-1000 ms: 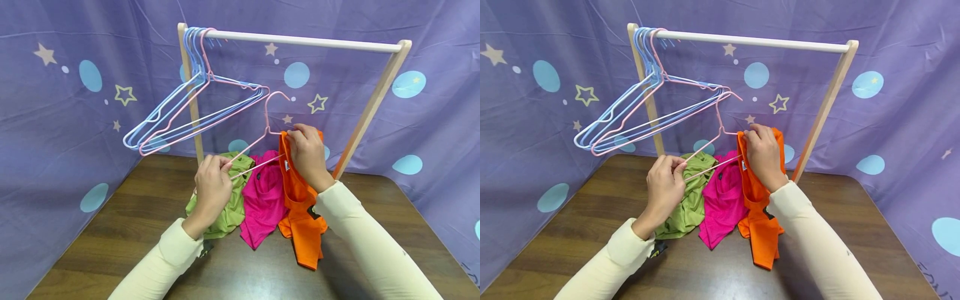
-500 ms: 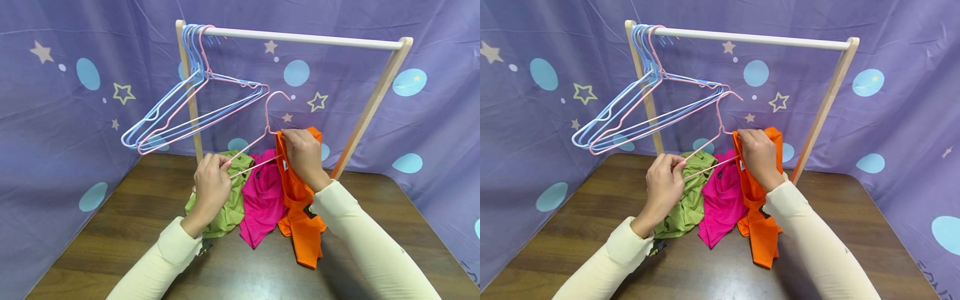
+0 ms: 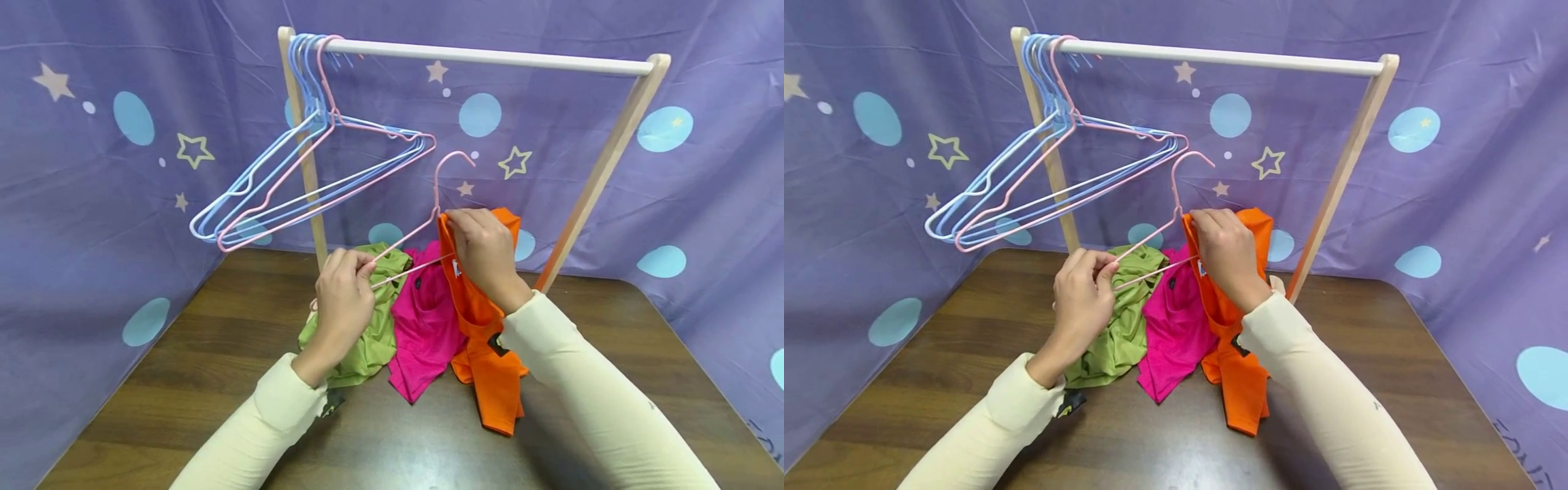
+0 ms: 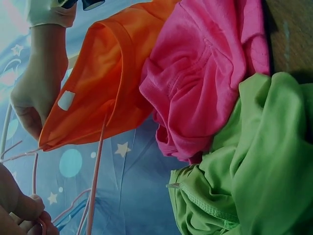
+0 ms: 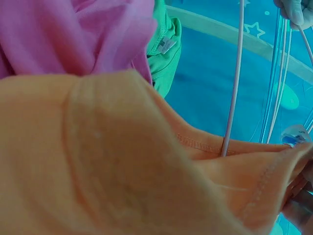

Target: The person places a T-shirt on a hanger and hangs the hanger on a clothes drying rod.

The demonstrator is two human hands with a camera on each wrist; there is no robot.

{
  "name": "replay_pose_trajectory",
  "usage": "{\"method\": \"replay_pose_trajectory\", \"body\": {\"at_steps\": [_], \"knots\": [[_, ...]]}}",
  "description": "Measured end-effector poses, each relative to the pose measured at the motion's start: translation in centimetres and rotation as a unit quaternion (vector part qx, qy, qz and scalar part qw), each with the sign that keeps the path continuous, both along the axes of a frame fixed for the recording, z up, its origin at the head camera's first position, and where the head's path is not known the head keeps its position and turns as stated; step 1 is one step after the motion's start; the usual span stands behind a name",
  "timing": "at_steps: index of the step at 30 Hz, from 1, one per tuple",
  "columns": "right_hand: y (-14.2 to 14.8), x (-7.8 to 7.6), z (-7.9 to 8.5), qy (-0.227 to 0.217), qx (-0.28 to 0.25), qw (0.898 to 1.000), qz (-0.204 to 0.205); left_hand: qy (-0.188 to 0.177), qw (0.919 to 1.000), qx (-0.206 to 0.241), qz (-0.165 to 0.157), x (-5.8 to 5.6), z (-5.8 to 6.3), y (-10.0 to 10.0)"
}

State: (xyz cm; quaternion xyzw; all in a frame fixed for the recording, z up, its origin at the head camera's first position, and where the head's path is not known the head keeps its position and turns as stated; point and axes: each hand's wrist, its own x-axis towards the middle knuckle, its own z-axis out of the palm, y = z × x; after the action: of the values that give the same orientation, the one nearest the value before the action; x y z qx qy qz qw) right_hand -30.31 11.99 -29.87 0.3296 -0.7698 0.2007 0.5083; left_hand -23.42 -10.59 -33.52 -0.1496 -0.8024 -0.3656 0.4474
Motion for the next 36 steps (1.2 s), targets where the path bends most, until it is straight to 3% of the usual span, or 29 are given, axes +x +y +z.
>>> {"method": "replay_pose_trajectory", "body": {"at_steps": [11,15,23,28,31,36], "knots": [[0.3,-0.2,-0.2,0.018,0.013,1.0,-0.017,-0.011,0.9992,-0.027,-0.028,-0.3,-0.2,0.3],[0.8,-0.4,-0.1,0.038,0.022,0.999,-0.031,0.0,0.9981,-0.058,-0.021,-0.4,-0.4,0.5],[1.6,-0.5,0.4,0.039,0.025,0.998,-0.041,0.072,0.9878,-0.138,0.01,0.1,-0.5,1.7],[2.0,-0.3,0.6,0.033,0.032,0.998,-0.043,0.111,0.9783,-0.175,-0.005,0.3,-0.6,2.8],[2.1,-0.3,0.8,0.031,0.033,0.998,-0.045,0.088,0.9771,-0.189,-0.041,0.4,-0.6,3.5],[2.2,-0.5,0.7,0.031,0.027,0.998,-0.045,0.013,0.9711,-0.212,-0.109,0.6,-0.5,4.8]]}}
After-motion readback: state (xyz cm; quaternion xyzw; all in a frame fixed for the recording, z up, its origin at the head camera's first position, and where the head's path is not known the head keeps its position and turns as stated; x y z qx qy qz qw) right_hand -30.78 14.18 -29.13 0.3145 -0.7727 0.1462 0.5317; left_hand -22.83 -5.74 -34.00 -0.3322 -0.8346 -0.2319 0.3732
